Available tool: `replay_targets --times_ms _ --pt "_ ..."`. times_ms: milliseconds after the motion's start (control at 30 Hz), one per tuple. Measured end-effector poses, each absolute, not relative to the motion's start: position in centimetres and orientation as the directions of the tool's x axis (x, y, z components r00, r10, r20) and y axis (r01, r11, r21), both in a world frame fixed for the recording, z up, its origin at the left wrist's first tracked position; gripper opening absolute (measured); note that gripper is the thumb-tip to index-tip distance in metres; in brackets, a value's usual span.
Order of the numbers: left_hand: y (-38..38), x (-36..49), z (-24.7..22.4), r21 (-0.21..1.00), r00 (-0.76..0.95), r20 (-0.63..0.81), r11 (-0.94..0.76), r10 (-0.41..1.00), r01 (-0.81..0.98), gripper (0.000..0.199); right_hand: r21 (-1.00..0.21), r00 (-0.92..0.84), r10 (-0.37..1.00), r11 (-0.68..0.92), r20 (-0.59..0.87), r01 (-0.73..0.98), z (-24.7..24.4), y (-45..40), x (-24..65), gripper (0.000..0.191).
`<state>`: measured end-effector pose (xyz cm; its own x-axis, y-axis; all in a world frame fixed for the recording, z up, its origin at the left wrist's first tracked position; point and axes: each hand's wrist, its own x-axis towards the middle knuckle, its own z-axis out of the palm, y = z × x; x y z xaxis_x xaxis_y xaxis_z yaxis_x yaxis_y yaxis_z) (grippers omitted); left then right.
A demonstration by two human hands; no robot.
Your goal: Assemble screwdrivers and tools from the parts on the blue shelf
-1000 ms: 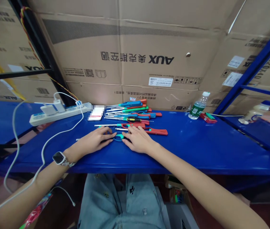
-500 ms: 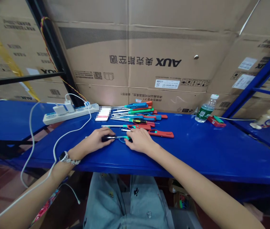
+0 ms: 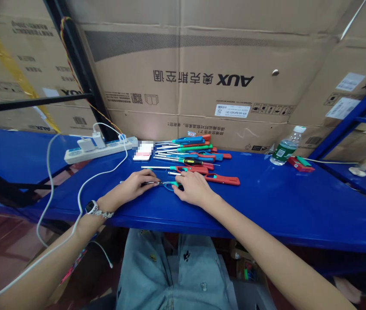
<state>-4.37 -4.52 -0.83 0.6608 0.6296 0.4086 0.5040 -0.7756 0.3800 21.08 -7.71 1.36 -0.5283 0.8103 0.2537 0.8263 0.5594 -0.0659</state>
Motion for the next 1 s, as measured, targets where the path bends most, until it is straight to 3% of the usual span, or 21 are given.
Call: replay_targets --times_ms 367,567,1000 --pt "-5.4 -3.5 -0.6 0.343 0.631 0.390 -0.742 0.670 0.576 0.030 -0.080 -0.513 0.820 0.546 0.253 0.834 1.3 -7.7 21.0 0.022" --pt "-4.6 -3.7 -0.9 0.283 0.692 0.366 -0.783 0.622 0.554 0.026 -0.094 -0.510 0.817 0.549 0.270 0.831 1.1 -7.6 21.1 0.021" --pt "-4.4 -3.5 -1.1 0.362 0.662 0.443 -0.797 0.604 0.485 0.025 -0.107 -0.514 0.812 0.557 0.277 0.824 0.9 -7.6 21.1 0.020"
